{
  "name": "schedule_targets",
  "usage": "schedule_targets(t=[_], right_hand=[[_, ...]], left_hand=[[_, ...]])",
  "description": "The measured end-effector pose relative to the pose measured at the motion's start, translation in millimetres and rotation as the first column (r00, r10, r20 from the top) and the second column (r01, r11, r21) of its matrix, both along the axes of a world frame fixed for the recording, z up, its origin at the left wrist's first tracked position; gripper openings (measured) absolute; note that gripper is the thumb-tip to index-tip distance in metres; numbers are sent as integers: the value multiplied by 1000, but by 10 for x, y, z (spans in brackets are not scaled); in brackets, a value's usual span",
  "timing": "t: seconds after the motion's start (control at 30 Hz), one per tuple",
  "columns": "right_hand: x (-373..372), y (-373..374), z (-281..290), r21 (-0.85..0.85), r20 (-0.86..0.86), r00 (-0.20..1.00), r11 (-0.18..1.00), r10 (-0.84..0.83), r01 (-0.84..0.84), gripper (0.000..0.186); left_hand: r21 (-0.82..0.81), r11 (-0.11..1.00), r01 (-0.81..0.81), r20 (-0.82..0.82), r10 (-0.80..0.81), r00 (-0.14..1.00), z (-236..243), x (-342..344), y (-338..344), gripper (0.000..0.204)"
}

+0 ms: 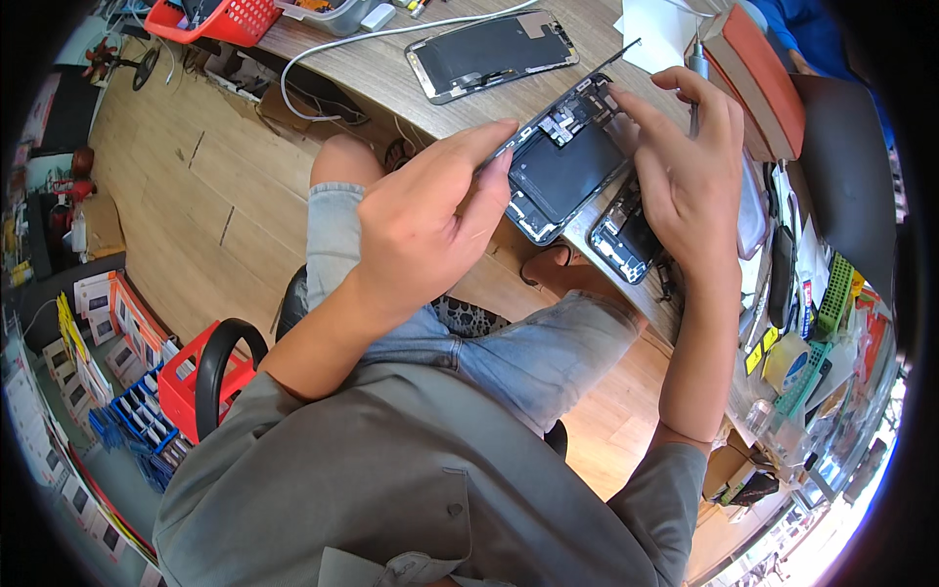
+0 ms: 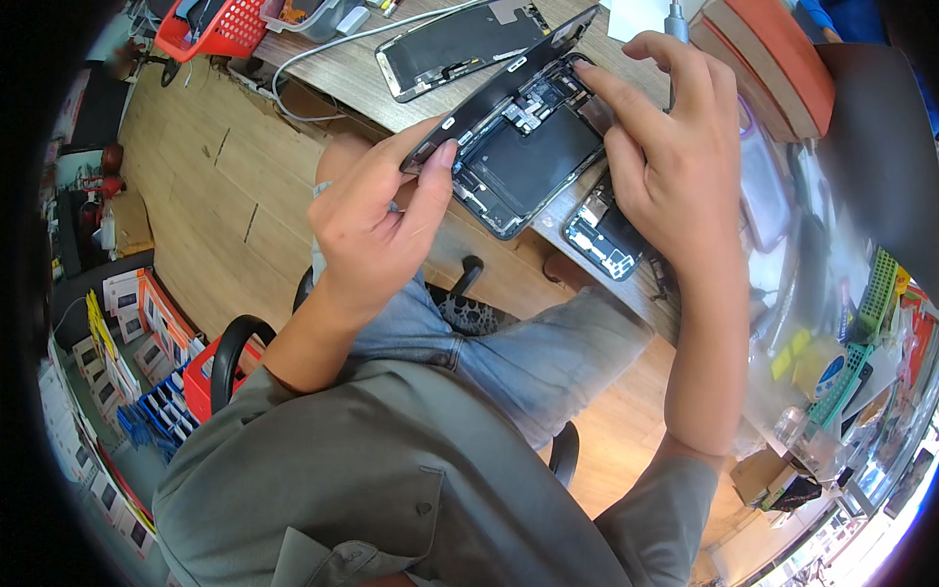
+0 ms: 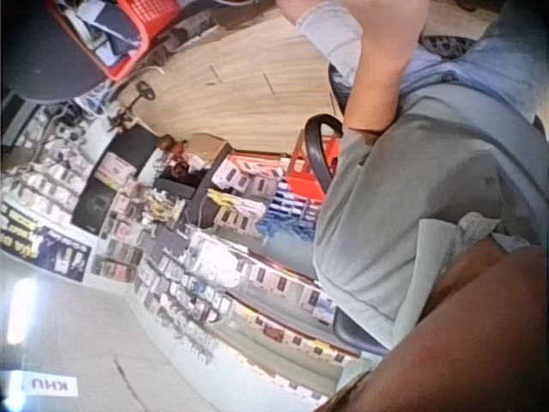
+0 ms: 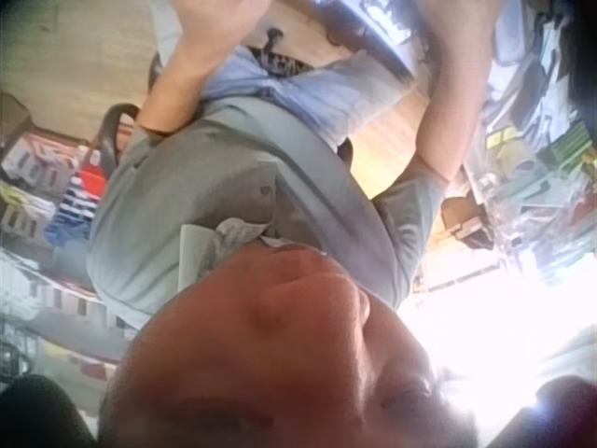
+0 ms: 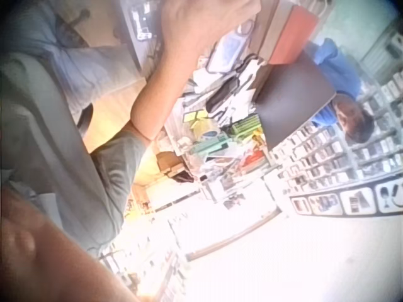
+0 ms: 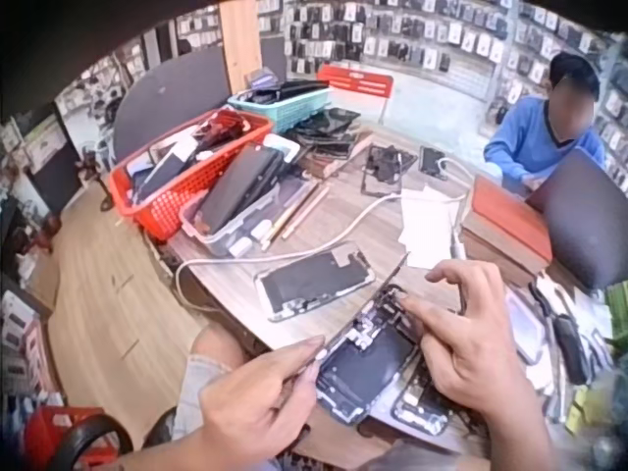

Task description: The person disassembles a smartphone, removes the back cover, and uses a screwdriver to unscrew internal components. They then reassemble the device by screwing parts back into place and closing the back cover.

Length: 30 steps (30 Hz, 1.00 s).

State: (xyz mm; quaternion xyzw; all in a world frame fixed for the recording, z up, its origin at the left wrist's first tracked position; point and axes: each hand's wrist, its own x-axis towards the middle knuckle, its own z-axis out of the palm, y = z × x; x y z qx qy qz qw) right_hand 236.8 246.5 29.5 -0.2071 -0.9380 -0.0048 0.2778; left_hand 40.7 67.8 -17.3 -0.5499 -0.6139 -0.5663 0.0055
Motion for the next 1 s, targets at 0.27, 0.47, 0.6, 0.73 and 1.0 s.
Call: schedule_targets(t=[0.27, 0.47, 0.6, 0.73, 1.0], right_hand=[[-22, -45, -25, 17, 106, 994, 1000, -7, 6, 52], [-30, -44, -45, 29, 158, 987, 999, -28, 24, 55], [-27, -30, -57, 47, 173, 985, 999, -27, 19, 56], [-35, -28, -60, 38, 190, 981, 999, -30, 23, 56], [-31, -32, -49, 53, 225, 973, 998, -48, 37, 55]], left_hand=[[-28, 1000, -7, -31, 6, 1000, 53, -18, -7, 18], [-22, 1000, 17, 21, -16, 1000, 4, -20, 0, 20], [-15, 1000, 18, -8, -18, 1000, 10, -28, 6, 21], [0, 1000, 24, -30, -24, 999, -20, -51, 14, 22], [26, 998, 61, -77, -59, 995, 0, -80, 26, 20]])
